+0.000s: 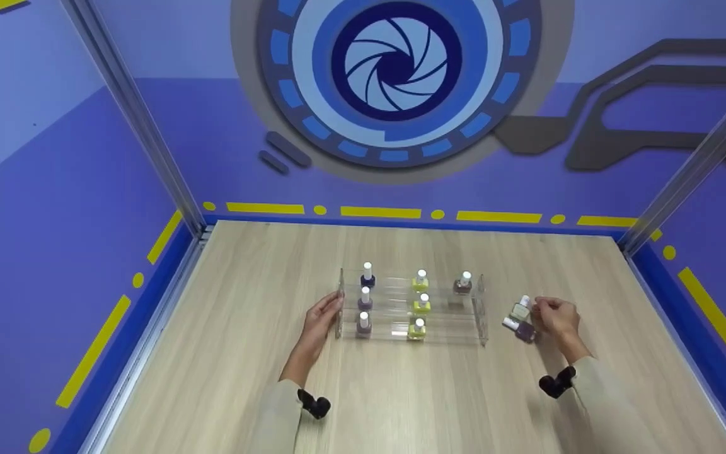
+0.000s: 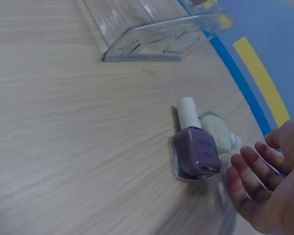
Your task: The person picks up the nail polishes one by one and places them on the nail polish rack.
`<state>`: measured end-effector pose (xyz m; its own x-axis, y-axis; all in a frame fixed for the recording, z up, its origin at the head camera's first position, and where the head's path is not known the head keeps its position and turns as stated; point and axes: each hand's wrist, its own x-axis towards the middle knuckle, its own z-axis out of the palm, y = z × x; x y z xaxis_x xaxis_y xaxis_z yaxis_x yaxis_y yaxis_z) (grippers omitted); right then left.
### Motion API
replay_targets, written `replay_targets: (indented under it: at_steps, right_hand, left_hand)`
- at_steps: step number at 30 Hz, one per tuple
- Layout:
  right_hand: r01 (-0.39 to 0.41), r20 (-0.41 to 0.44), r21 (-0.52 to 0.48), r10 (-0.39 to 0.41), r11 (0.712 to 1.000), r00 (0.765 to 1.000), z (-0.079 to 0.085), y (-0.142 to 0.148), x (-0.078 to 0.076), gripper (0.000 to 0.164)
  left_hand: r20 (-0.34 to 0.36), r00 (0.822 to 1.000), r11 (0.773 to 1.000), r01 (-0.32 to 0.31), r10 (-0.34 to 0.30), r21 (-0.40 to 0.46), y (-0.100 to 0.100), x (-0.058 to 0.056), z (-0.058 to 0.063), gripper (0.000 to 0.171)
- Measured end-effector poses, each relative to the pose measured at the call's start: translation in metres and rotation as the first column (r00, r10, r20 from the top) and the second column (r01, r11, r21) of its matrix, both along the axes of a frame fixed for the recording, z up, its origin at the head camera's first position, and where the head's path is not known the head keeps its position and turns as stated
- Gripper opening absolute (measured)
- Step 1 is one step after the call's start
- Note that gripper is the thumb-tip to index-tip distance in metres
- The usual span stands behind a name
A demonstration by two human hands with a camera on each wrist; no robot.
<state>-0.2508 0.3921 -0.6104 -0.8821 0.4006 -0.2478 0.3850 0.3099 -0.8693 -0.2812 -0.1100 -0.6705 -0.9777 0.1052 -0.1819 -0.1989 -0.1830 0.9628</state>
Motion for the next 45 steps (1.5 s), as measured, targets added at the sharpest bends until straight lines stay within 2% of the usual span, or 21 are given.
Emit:
replay_targets:
  at_steps: [3,5,11,16,24,35,45]
  right_hand:
    - [-0.019,0.039,0.029,0.018,0.999,0.999,-0.006,0.0,0.002,0.043]
    - [-0.034,0.057,0.089,0.029,0.995,0.998,-0.007,-0.002,0.003,0.045]
    - [-0.091,0.1,0.247,0.068,0.965,0.993,-0.006,-0.009,-0.002,0.054]
    - [-0.111,0.126,0.298,0.076,0.948,0.989,-0.005,-0.013,-0.007,0.058]
    - [-0.16,0.202,0.296,0.102,0.942,0.974,0.001,-0.014,-0.01,0.059]
    - [-0.145,0.194,0.3,0.089,0.943,0.977,-0.003,-0.014,-0.011,0.044]
    - [-0.129,0.201,0.22,0.084,0.967,0.976,-0.008,-0.015,-0.011,0.047]
  left_hand:
    - [0.002,1.0,1.0,-0.001,0.001,-0.002,0.0,0.001,0.001,0.058]
    - [-0.002,1.0,1.0,0.001,-0.001,-0.003,0.0,0.001,0.001,0.057]
    - [-0.02,1.0,1.0,-0.004,0.004,-0.004,-0.001,0.002,0.001,0.055]
    - [-0.026,1.0,1.0,-0.011,0.011,0.01,0.0,0.0,0.003,0.055]
    - [-0.012,1.0,1.0,-0.014,0.014,0.015,0.002,-0.002,0.001,0.055]
    - [-0.004,1.0,1.0,-0.017,0.017,0.0,0.001,0.002,0.001,0.057]
    - [-0.009,1.0,1.0,-0.012,0.012,-0.006,0.0,0.001,0.0,0.056]
